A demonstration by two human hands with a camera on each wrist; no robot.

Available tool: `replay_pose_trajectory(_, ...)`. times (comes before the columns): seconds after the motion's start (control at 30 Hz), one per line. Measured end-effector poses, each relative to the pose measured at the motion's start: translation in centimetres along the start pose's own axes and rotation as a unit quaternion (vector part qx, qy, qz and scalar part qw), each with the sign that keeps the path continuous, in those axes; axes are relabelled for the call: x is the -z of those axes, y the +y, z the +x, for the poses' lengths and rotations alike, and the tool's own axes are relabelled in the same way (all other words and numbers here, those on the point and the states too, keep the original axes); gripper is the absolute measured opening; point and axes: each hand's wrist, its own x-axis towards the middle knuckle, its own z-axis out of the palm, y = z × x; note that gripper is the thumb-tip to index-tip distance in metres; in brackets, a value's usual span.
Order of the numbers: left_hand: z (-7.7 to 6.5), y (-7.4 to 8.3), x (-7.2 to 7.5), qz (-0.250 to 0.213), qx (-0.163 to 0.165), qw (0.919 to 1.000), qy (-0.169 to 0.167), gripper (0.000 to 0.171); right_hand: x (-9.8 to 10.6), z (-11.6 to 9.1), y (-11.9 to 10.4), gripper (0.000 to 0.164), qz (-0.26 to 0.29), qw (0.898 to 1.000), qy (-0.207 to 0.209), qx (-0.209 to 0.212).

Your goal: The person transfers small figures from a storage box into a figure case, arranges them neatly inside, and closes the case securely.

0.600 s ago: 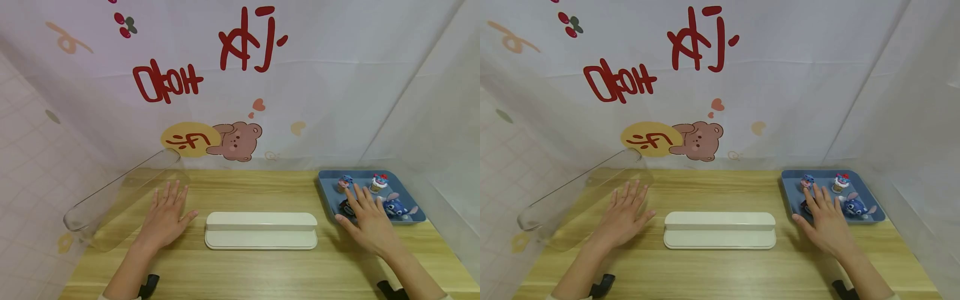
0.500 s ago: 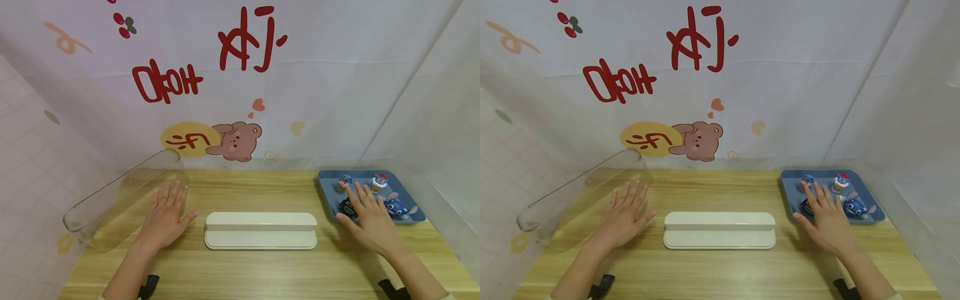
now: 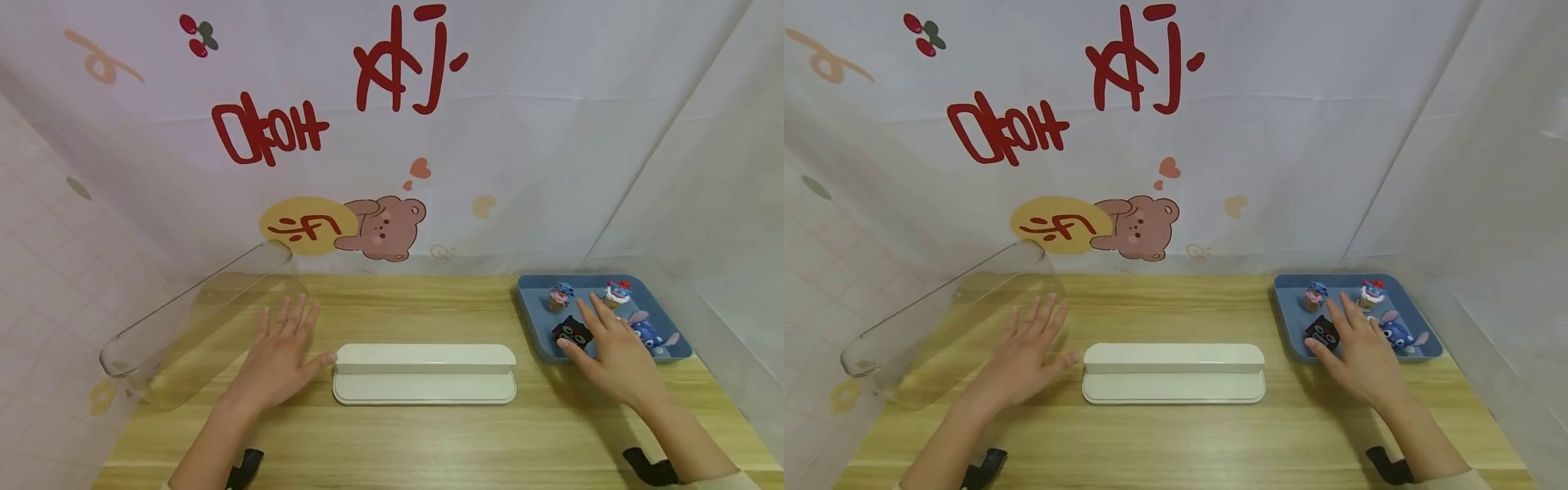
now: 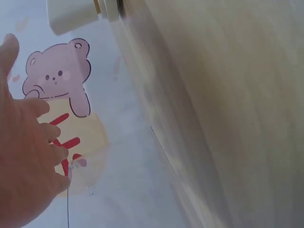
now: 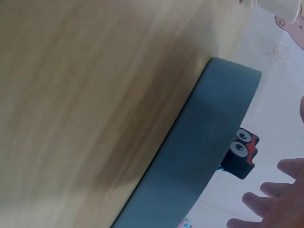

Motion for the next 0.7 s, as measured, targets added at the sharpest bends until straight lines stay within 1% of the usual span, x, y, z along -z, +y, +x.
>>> replay_pose_trajectory(0.13, 0.0, 0.5, -0.3, -0.008, -0.029, 0.9994, 0.016, 0.094, -0.4, 0.2, 0.5, 0.08, 0.001, 1.0, 0.003, 0.0)
replay_pose_trajectory(0.23, -0.2, 0.7, -0.6, -0.014, -0.041, 0.9989, 0.017, 0.099, -0.7, 0.4, 0.7, 0.076, 0.007, 1.0, 0.005, 0.002)
replay_pose_trajectory(0.43, -0.4, 1.3, -1.2, -0.027, -0.043, 0.9987, -0.002, 0.115, -1.0, 0.5, 1.0, 0.068, 0.01, 1.0, 0.015, 0.001)
replay_pose_trajectory(0.53, -0.5, 1.6, -1.4, -0.03, -0.041, 0.9986, -0.013, 0.117, -1.2, 0.3, 1.2, 0.064, 0.009, 1.0, 0.024, 0.004)
replay_pose_trajectory(0.7, -0.5, 2.1, -1.5, -0.039, -0.033, 0.9981, -0.036, 0.115, -1.5, 0.1, 1.4, 0.056, 0.007, 0.999, 0.04, 0.016)
